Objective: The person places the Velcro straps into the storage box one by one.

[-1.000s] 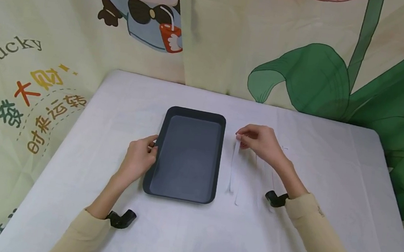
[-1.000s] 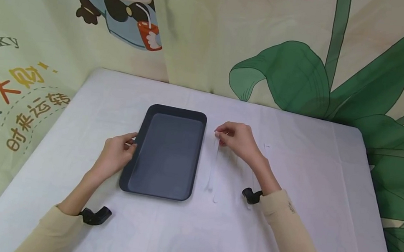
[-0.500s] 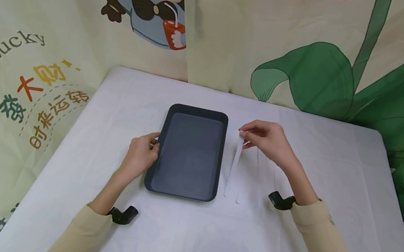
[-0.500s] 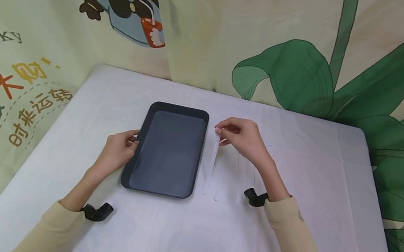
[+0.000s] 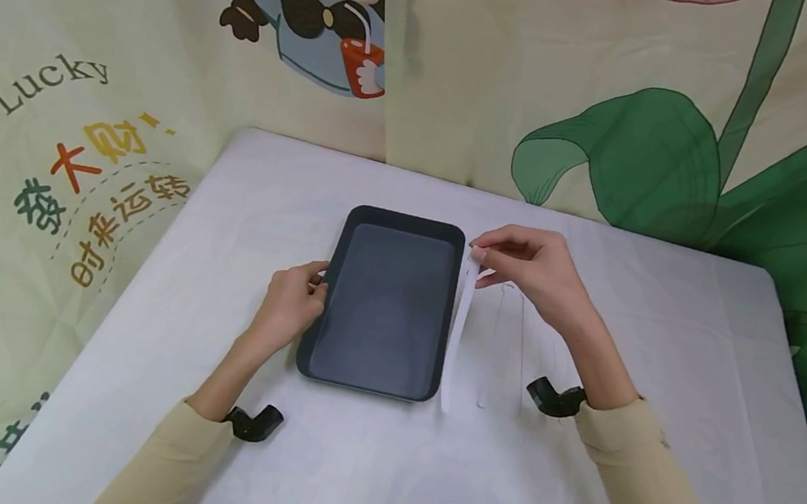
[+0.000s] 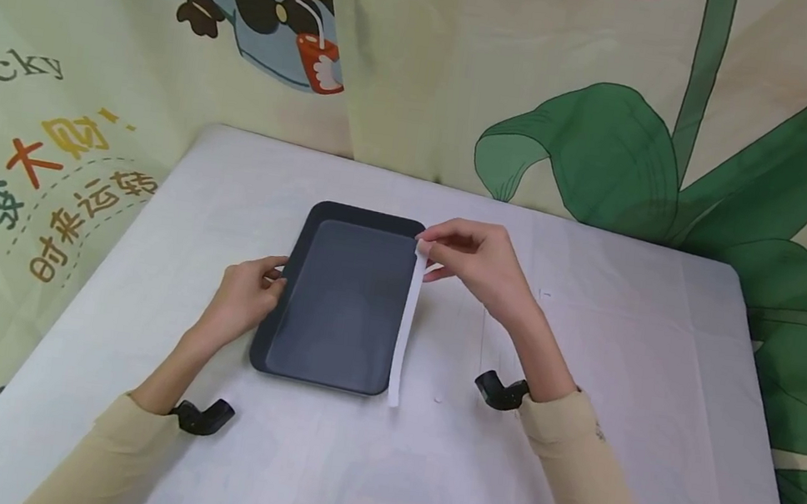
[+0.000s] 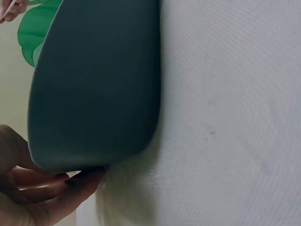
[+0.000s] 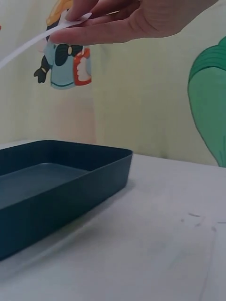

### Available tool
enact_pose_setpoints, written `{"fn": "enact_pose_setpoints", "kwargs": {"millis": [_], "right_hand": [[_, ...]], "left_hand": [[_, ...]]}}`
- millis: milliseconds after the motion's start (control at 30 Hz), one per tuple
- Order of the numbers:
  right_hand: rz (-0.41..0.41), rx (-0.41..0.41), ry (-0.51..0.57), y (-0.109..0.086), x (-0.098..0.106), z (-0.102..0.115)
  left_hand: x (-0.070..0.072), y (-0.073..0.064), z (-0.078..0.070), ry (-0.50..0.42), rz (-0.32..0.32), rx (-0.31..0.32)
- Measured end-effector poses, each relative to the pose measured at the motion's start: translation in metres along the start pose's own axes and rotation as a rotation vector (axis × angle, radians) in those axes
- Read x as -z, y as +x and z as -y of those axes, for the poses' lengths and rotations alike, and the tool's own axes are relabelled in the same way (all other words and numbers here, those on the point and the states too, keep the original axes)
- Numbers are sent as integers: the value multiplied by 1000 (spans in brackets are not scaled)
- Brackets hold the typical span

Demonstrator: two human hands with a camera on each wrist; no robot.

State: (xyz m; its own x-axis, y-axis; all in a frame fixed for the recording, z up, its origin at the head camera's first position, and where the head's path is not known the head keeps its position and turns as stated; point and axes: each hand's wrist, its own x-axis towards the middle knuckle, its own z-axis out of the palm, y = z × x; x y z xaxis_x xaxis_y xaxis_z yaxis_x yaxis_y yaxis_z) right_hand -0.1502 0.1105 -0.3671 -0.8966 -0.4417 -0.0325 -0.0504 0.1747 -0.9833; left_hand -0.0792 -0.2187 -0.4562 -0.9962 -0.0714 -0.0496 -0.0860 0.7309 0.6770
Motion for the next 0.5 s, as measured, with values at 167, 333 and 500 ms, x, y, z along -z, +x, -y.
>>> {"fn": "enact_pose_setpoints", "kwargs": {"millis": [167,333,500], "right_hand": [[13,7,48,13,-15,3],[22,19,112,26,-31,0],[42,13,157,39,-46,-4]], "left_hand": [[1,-1,2,-1,-7,4],[0,-1,2,-3,-2,5],[0,-1,0,0,4,13]]}}
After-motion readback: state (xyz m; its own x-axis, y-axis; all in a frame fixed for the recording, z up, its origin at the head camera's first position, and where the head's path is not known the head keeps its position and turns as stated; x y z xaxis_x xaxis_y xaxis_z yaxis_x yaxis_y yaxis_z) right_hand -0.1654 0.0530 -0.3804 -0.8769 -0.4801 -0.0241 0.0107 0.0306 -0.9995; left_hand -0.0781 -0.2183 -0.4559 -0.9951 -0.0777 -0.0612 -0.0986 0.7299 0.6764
